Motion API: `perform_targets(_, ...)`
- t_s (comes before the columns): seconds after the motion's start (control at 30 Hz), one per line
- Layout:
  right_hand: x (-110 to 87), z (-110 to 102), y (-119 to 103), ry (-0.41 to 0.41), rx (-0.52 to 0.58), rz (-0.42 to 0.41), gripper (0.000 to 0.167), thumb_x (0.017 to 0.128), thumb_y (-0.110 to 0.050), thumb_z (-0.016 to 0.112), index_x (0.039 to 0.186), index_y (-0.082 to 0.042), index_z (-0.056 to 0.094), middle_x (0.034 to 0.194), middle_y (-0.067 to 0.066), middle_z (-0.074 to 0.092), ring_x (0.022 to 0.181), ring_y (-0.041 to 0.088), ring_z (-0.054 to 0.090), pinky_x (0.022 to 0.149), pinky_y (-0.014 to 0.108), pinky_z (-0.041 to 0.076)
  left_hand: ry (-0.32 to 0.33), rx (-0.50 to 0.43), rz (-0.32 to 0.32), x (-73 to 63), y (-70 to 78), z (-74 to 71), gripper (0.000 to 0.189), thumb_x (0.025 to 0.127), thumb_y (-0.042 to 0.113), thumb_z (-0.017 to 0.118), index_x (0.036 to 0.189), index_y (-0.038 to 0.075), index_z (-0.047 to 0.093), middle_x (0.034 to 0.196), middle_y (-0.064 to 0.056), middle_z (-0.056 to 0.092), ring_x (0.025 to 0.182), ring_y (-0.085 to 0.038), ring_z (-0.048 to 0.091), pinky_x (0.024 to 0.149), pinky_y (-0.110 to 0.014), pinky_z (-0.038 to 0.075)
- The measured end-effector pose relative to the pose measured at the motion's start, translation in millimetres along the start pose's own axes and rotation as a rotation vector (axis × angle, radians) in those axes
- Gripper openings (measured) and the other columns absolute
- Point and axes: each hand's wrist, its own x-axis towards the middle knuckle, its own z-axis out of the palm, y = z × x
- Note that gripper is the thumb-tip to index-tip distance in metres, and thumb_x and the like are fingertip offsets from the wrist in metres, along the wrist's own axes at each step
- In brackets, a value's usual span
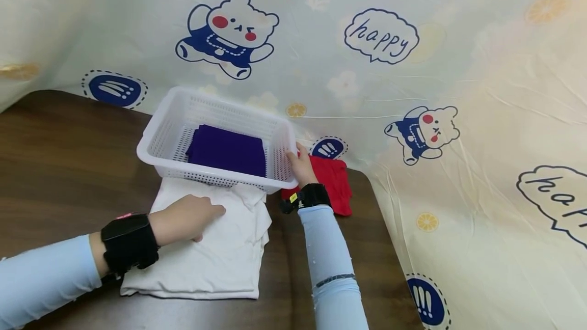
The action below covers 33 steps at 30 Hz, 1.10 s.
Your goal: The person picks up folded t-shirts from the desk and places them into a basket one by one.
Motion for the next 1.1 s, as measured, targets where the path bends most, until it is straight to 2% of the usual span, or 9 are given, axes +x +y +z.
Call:
perform_targets(0.13, 1.5, 1.4, 0.4, 0.056, -0.014, -0.03, 0.057, 0.104, -0.036, 0.057, 0.156, -0.03, 0.034, 0.146, 0.002, 0.051, 0.124, 0.026, 0.057, 0.106, 0.055, 0.046, 0.056, -0.028, -0.002, -14.6, -10.8, 3.1, 0.046, 0.061, -0.008, 0.08, 0.1, 0.011, 0.064, 0.081, 0.003, 0.061, 0.075, -0.019, 0.058, 0.068, -0.035, 0.052)
perform_targets(0.2, 2.0, 2.1, 1.0, 0.087, -0.021, -0.05, 0.056, 0.104, -0.035, 0.058, 0.156, -0.029, 0.036, 0.145, 0.004, 0.053, 0.123, 0.026, 0.058, 0.106, 0.054, 0.047, 0.078, -0.05, 0.008, -21.3, -16.8, 5.2, 0.047, 0.063, -0.006, 0.082, 0.106, 0.008, 0.067, 0.093, -0.001, 0.068, 0.087, -0.023, 0.064, 0.078, -0.039, 0.055)
perform_targets(0.3, 0.9, 3.0, 1.1, 0.121, -0.022, -0.085, 0.055, 0.103, -0.032, 0.06, 0.153, -0.026, 0.041, 0.141, 0.008, 0.057, 0.119, 0.028, 0.061, 0.103, 0.053, 0.049, 0.099, -0.097, 0.002, -29.1, -25.5, 8.4, 0.048, 0.067, -0.002, 0.085, 0.112, 0.002, 0.069, 0.108, -0.008, 0.07, 0.105, -0.032, 0.065, 0.091, -0.047, 0.053)
perform_targets(0.47, -3.9, 0.1, 2.6, 0.148, -0.018, -0.11, 0.053, 0.101, -0.028, 0.064, 0.15, -0.024, 0.045, 0.138, 0.01, 0.059, 0.117, 0.028, 0.062, 0.102, 0.05, 0.051, 0.109, -0.177, 0.0, -38.6, -30.5, 14.7, 0.043, 0.072, -0.003, 0.081, 0.112, -0.002, 0.069, 0.111, -0.013, 0.069, 0.109, -0.038, 0.063, 0.096, -0.053, 0.05)
perform_targets(0.63, -11.2, -8.5, 7.6, 0.098, 0.039, -0.14, 0.047, 0.102, -0.025, 0.061, 0.148, -0.018, 0.049, 0.133, 0.012, 0.061, 0.114, 0.03, 0.063, 0.1, 0.046, 0.053, 0.122, -0.16, -0.001, -48.7, -29.8, 16.2, 0.04, 0.073, 0.0, 0.083, 0.111, -0.001, 0.07, 0.11, -0.013, 0.069, 0.107, -0.038, 0.063, 0.094, -0.053, 0.05)
perform_targets(0.73, -20.5, -16.7, 10.1, 0.03, 0.063, -0.143, 0.046, 0.104, -0.024, 0.059, 0.148, -0.016, 0.048, 0.131, 0.013, 0.062, 0.112, 0.03, 0.064, 0.098, 0.042, 0.054, 0.158, -0.135, -0.055, -56.3, -30.5, 15.7, 0.041, 0.075, 0.008, 0.086, 0.112, -0.001, 0.07, 0.113, -0.02, 0.067, 0.109, -0.043, 0.061, 0.094, -0.058, 0.049)
perform_targets(0.87, -36.6, -26.1, 10.9, -0.042, 0.049, -0.111, 0.052, 0.103, -0.024, 0.061, 0.151, -0.019, 0.043, 0.133, 0.01, 0.062, 0.113, 0.029, 0.065, 0.092, 0.04, 0.057, 0.191, -0.132, -0.173, -64.5, -32.8, 16.7, 0.055, 0.075, 0.019, 0.088, 0.119, -0.005, 0.066, 0.125, -0.041, 0.055, 0.114, -0.059, 0.053, 0.093, -0.068, 0.046)
perform_targets(0.97, -48.4, -28.9, 10.5, -0.077, 0.015, -0.085, 0.057, 0.101, -0.024, 0.065, 0.152, -0.023, 0.041, 0.135, 0.01, 0.06, 0.113, 0.03, 0.066, 0.088, 0.04, 0.059, 0.171, -0.156, -0.255, -67.8, -35.5, 18.6, 0.071, 0.077, 0.027, 0.088, 0.129, -0.011, 0.058, 0.136, -0.051, 0.038, 0.12, -0.068, 0.042, 0.095, -0.073, 0.041)
perform_targets(1.1, -59.9, -27.8, 10.9, -0.114, 0.03, -0.047, 0.061, 0.099, -0.024, 0.067, 0.153, -0.025, 0.038, 0.137, 0.01, 0.059, 0.113, 0.03, 0.066, 0.087, 0.04, 0.059, 0.135, -0.178, -0.33, -70.4, -40.9, 21.2, 0.092, 0.079, 0.039, 0.086, 0.139, -0.017, 0.045, 0.141, -0.055, 0.025, 0.124, -0.072, 0.034, 0.096, -0.076, 0.039)
